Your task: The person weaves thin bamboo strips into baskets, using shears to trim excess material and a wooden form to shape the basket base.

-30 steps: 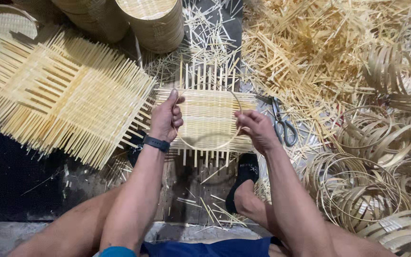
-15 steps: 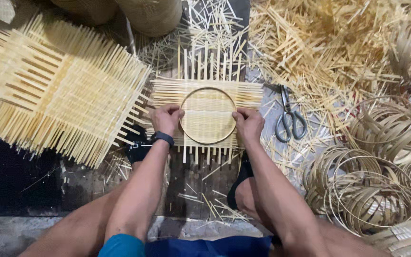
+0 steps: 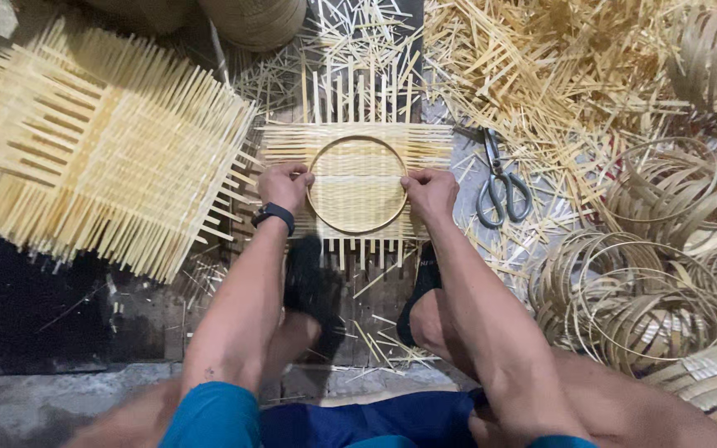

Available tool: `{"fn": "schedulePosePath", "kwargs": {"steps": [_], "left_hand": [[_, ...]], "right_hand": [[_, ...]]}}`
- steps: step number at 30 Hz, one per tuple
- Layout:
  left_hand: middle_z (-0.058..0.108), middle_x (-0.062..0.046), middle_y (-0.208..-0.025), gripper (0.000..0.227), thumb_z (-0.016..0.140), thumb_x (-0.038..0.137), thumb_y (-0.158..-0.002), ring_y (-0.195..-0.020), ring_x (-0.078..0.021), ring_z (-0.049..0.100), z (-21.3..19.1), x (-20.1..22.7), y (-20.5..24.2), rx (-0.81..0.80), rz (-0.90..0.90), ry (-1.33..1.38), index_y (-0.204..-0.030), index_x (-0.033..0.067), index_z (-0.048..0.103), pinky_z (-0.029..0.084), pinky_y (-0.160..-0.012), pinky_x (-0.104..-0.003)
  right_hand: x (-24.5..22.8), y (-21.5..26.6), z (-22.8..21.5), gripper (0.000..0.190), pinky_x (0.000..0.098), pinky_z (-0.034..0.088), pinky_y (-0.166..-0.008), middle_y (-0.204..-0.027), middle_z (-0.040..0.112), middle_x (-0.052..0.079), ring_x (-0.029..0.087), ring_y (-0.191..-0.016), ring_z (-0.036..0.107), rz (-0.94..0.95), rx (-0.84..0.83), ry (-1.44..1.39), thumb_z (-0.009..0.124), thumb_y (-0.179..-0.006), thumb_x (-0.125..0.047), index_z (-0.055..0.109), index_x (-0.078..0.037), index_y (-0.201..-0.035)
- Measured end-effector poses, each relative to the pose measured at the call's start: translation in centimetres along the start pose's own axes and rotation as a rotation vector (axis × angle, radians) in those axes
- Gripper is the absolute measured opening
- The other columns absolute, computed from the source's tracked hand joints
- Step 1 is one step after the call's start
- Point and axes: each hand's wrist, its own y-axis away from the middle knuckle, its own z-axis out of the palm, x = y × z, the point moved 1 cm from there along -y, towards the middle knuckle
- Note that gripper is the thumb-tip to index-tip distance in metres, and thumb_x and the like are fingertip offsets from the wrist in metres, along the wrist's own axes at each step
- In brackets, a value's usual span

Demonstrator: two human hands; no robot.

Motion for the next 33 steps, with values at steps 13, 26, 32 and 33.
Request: {"fn": "schedulePosePath", "kwargs": {"steps": [13, 26, 32, 33], "left_hand": [[0.079, -0.006, -0.082, 0.018, 0.09, 0.01, -0.075, -0.066, -0.0122, 0.072, 0.6, -3.3, -3.4, -0.372, -0.322, 0.424, -0.09, 0.0046, 0.081, 0.061, -0.059, -0.028], [0.066, -0.013, -0.131, 0.025, 0.077, 0.033, -0.091, -0.124, -0.0379, 0.053, 1.2, 9.0, -5.1, -0.104, 0.863, -0.252, -0.113, 0.02, 0.08, 0.044, -0.107, -0.051], [0.067, -0.013, -0.119, 0.022, 0.066, 0.029, -0.097, -0.113, -0.0339, 0.059, 3.9, 7.6, -6.3, -0.227, 0.723, -0.053, -0.106, 0.0152, 0.08, 0.047, -0.101, -0.045], [0.068, -0.011, -0.116, 0.021, 0.064, 0.027, -0.099, -0.111, -0.0321, 0.061, 4.0, 7.6, -6.3, -0.285, 0.673, -0.059, -0.106, 0.016, 0.08, 0.049, -0.099, -0.042]], "right_hand": [[2.3, -1.9, 0.3, 0.02, 0.0341, 0.06, -0.065, -0.076, 0.078, 0.009, 0.018, -0.065, 0.073, 0.193, -0.272, -0.177, 0.084, -0.077, -0.021, 0.082, -0.007, -0.091], [-9.4, 5.8, 3.1, 0.099, 0.0555, 0.017, -0.119, -0.148, 0.032, 0.04, 0.053, -0.141, 0.025, -0.823, -0.641, 0.713, 0.076, -0.082, -0.054, 0.04, 0.015, -0.142], [-6.2, 7.6, 7.2, 0.079, 0.0663, 0.018, -0.122, -0.149, 0.047, 0.025, 0.043, -0.146, 0.035, -1.154, -0.19, 0.767, 0.067, -0.089, -0.051, 0.051, 0.003, -0.145], [-6.1, 7.4, 7.3, 0.078, 0.0639, 0.019, -0.122, -0.149, 0.047, 0.023, 0.041, -0.146, 0.036, -1.123, -0.198, 0.755, 0.067, -0.088, -0.05, 0.051, 0.001, -0.145]]}}
